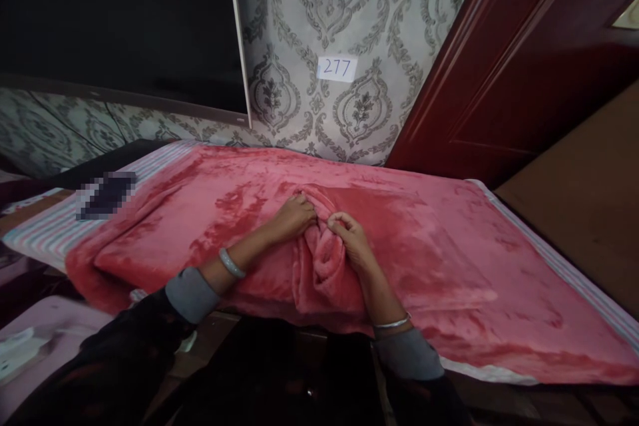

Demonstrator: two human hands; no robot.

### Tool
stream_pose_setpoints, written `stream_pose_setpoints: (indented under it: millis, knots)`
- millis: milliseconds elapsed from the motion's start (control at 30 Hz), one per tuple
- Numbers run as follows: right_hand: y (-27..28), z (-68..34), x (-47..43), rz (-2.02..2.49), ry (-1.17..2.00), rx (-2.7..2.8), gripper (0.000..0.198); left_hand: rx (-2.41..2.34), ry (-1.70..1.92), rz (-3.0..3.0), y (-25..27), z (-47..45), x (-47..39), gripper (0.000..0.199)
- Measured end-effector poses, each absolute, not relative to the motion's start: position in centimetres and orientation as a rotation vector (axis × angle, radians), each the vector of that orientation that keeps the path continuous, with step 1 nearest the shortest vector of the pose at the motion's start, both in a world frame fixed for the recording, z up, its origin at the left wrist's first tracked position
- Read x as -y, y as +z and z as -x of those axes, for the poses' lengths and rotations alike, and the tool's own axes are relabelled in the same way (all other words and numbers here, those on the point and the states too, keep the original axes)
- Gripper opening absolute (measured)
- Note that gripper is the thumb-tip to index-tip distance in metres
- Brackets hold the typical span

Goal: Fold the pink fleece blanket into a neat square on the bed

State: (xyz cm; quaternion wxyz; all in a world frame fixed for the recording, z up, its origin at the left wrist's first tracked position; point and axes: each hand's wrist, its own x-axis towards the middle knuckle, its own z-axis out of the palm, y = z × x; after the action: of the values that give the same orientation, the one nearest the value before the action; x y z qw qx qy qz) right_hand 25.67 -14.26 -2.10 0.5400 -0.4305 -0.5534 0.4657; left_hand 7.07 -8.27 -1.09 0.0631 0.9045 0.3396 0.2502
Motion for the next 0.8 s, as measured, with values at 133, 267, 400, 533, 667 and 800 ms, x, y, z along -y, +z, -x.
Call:
stream_pose_setpoints:
  millis: [133, 267, 400, 533, 667, 800]
  knots:
    - [-2.3, -25.8, 14.1, 1.016, 1.113, 1.277, 0.027, -1.065, 0.793, -2.763, -2.2, -8.1, 8.5, 0.009]
    - [-2.4, -25.9, 14.0, 1.026, 1.116, 1.279, 0.029, -1.177, 0.986, -2.608, -3.3, -7.7, 9.2, 0.018]
    - [-2.6, -25.9, 14.0, 1.032, 1.105, 1.293, 0.029, -1.112, 1.055, -2.533, -4.0, -7.0, 9.8, 0.003]
    - [-2.8, -26.1, 13.9, 1.018, 1.087, 1.292, 0.029, -1.032, 1.077, -2.575, -4.0, -6.6, 10.5, 0.016]
    - [-2.2, -25.7, 14.1, 1.053, 0.930, 1.383, 0.023, -0.963, 0.931, -2.701, -3.4, -6.3, 10.9, 0.023]
    - [-1.2, -24.2, 15.0, 1.079, 0.667, 1.714, 0.026, -0.995, 0.801, -2.700, -3.3, -6.1, 11.4, 0.023]
